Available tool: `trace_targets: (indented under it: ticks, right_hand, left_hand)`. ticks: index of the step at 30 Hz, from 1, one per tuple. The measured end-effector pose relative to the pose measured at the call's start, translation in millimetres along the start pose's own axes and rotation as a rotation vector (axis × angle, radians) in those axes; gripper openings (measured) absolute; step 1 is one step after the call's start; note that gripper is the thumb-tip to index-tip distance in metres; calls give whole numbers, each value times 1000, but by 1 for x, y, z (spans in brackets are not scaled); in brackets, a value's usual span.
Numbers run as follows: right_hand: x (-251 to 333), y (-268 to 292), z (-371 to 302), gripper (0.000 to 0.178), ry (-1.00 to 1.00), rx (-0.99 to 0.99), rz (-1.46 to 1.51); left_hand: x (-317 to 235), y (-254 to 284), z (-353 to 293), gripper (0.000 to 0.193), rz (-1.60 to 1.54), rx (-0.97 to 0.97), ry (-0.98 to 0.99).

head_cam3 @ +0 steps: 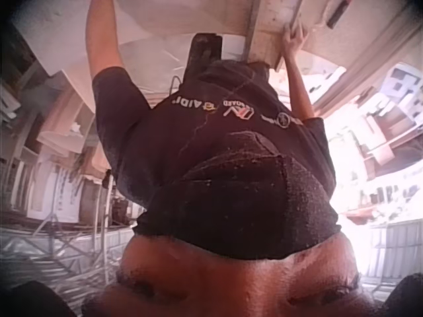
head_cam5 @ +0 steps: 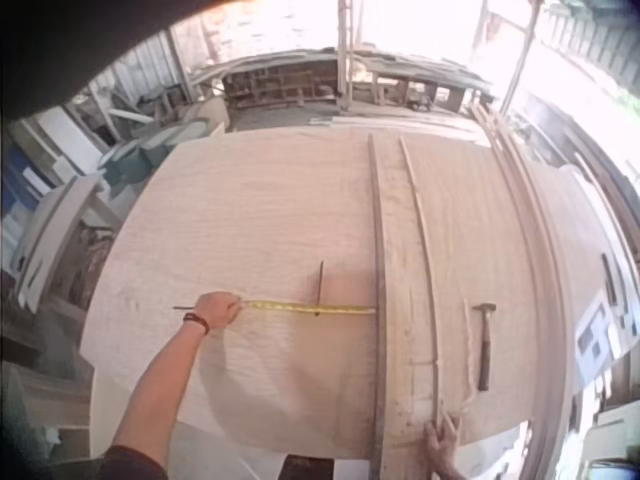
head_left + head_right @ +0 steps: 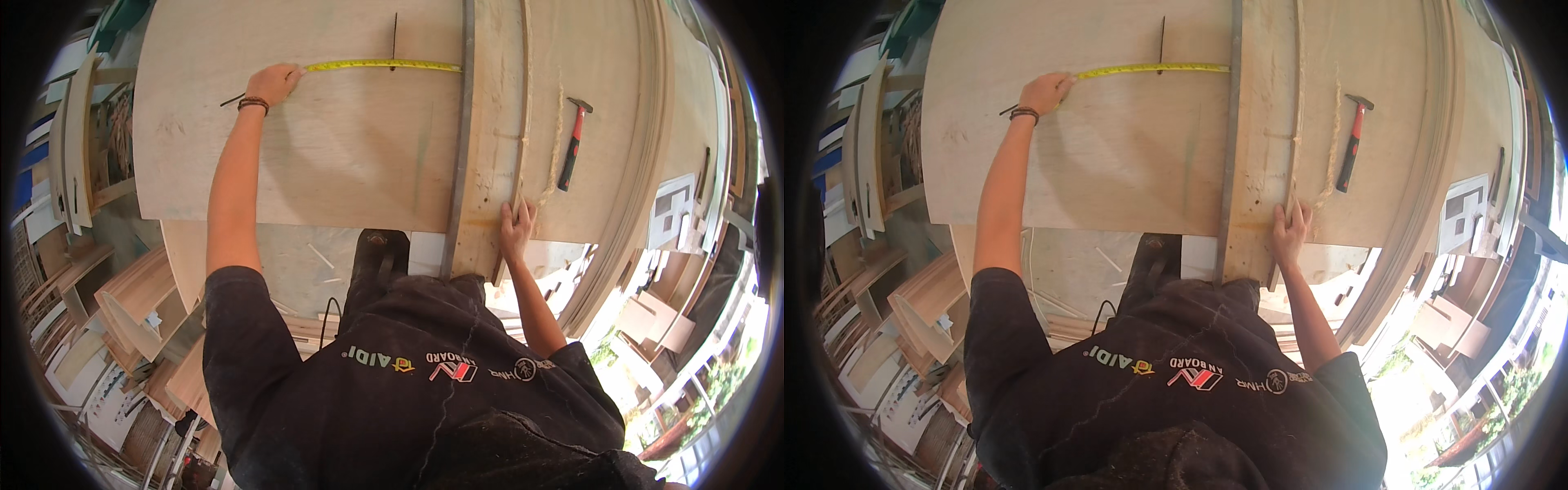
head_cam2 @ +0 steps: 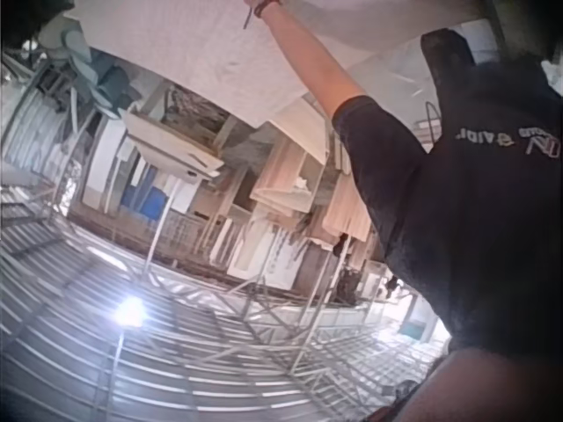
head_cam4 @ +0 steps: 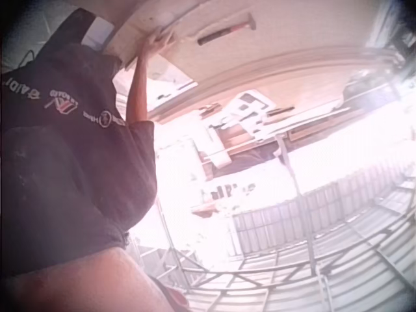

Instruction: The person uses a tape measure to mark a piece of wood, hammers a nail, and sorts through wood scraps on the floor.

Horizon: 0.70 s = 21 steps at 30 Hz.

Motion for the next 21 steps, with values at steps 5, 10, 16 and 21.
trace_targets:
  ticks: [5, 10, 16, 21]
  right_hand:
    - [6, -12, -3, 40, 8, -9, 54]
    - [3, -17, -4, 40, 37, 0, 32]
    - [10, -20, -4, 39, 17, -6, 82]
    - [11, -20, -2, 39, 30, -9, 62]
  left_hand:
    - [8, -3, 4, 46, 24, 21, -8]
    - [10, -5, 2, 48, 6, 30, -1]
    - [10, -5, 6, 49, 40, 65, -16]
    - [15, -8, 8, 47, 74, 20, -44]
Point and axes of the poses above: each hand's wrist, its own z-axis towards the middle knuckle, its own y-axis out of the back of the hand, x = y × z, the point moved 7 cm from there along z, towards the middle knuckle, and after that the axes turned 6 degrees about -y, right-handed, at the moved point
